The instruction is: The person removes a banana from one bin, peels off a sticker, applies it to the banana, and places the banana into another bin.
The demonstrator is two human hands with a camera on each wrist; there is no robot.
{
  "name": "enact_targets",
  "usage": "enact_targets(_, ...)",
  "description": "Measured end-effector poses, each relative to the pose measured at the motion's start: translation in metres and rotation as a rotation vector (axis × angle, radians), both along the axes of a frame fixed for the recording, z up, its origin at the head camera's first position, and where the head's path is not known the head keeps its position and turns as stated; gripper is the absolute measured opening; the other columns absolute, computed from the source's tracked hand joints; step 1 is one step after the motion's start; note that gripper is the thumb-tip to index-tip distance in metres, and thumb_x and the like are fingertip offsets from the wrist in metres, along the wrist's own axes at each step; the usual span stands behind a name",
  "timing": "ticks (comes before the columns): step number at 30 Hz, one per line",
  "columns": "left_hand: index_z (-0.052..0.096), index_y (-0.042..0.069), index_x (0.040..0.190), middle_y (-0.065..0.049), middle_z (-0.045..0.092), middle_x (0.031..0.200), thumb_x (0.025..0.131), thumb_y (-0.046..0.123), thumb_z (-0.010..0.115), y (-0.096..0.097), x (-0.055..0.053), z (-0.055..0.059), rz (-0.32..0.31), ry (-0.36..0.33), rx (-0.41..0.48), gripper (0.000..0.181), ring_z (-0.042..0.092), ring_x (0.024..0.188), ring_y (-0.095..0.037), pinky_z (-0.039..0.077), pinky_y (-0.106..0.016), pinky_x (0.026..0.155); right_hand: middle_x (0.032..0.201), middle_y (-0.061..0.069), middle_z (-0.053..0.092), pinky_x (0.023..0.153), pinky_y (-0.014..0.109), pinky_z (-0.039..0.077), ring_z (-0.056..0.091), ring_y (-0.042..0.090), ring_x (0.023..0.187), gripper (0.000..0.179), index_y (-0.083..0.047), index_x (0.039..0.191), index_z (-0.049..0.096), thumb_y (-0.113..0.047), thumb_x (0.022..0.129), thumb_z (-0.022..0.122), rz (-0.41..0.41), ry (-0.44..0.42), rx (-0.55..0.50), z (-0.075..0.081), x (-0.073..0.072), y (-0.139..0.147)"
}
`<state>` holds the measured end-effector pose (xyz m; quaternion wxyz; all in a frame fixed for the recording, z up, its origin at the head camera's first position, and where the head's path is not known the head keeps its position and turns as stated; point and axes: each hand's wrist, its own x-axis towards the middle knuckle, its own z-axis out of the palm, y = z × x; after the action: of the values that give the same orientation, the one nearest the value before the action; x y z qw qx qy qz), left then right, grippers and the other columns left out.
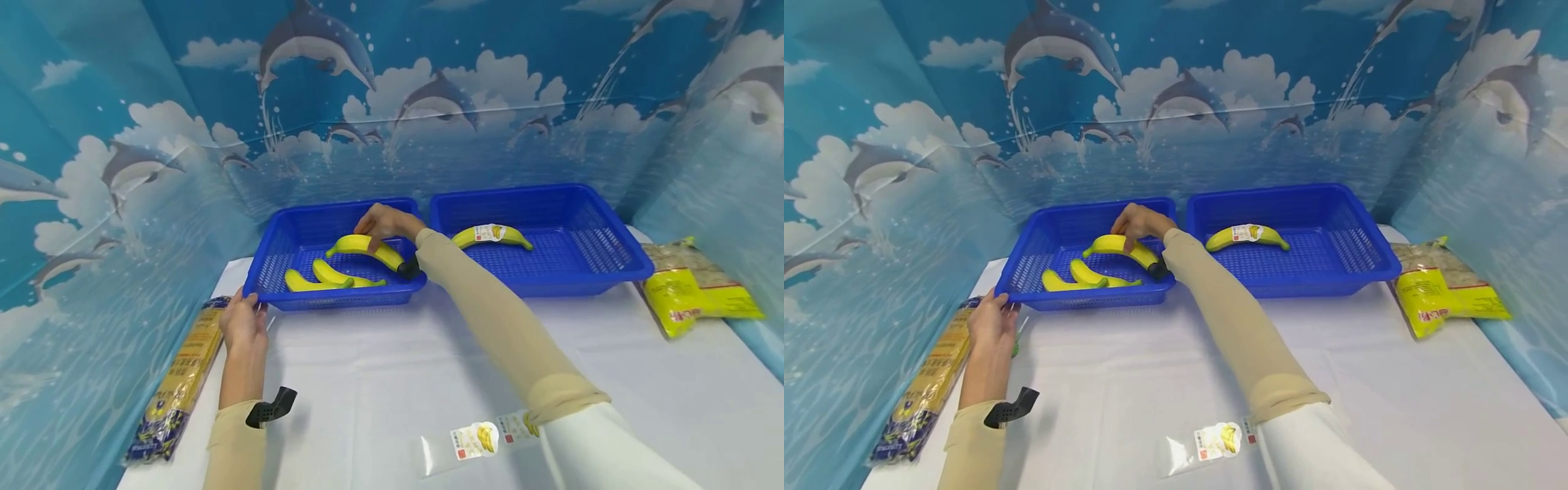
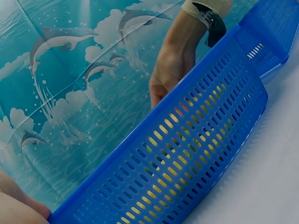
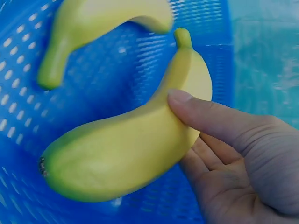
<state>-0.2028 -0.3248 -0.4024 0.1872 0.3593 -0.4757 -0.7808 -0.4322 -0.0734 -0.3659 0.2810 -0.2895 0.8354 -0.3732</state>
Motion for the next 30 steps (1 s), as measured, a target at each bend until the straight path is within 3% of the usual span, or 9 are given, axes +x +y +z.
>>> enact_targets(7, 0.045, 0.016, 0.165, -0.003, 0.047, 0.167, 0.115, 0.011, 0.043, 0.002, 0.003, -0.002, 0.004, -0.014, 0.006, 0.05, 0.052, 0.145, -0.013, 0.044, -0.025, 0.12, 0.148, 0.018, 0.065, 0.107, 0.037, 0.058, 0.064, 0.031, 0.135, 0.055, 0.002, 0.142, 0.067, 0.007, 0.09, 0.083, 0.05, 0.093, -0.101, 0.035, 0.01, 0.009)
enact_targets(16, 0.047, 0.016, 0.164, -0.002, 0.048, 0.166, 0.115, 0.011, 0.044, 0.003, 0.003, 0.001, 0.0, 0.011, 0.022, 0.049, 0.051, 0.145, -0.013, 0.042, -0.025, 0.121, 0.141, 0.017, 0.07, 0.1, 0.036, 0.062, 0.07, 0.029, 0.124, 0.049, 0.002, 0.14, 0.069, 0.01, 0.092, 0.079, 0.114, 0.034, -0.219, 0.07, 0.027, 0.031)
enact_targets(22, 0.048, 0.016, 0.163, -0.003, 0.048, 0.166, 0.115, 0.01, 0.045, 0.003, 0.003, 0.002, 0.005, 0.015, 0.039, 0.049, 0.052, 0.144, -0.014, 0.043, -0.025, 0.121, 0.148, 0.019, 0.065, 0.106, 0.036, 0.059, 0.067, 0.029, 0.131, 0.054, 0.003, 0.144, 0.065, 0.007, 0.092, 0.081, 0.15, 0.06, -0.25, 0.078, 0.039, 0.051)
enact_targets(30, 0.049, 0.016, 0.163, -0.003, 0.049, 0.165, 0.115, 0.01, 0.045, 0.003, 0.004, 0.002, 0.006, 0.022, 0.061, 0.049, 0.052, 0.144, -0.014, 0.043, -0.026, 0.121, 0.148, 0.02, 0.065, 0.107, 0.04, 0.059, 0.064, 0.031, 0.136, 0.053, 0.003, 0.142, 0.067, 0.007, 0.091, 0.082, 0.168, 0.062, -0.291, 0.075, 0.056, 0.076)
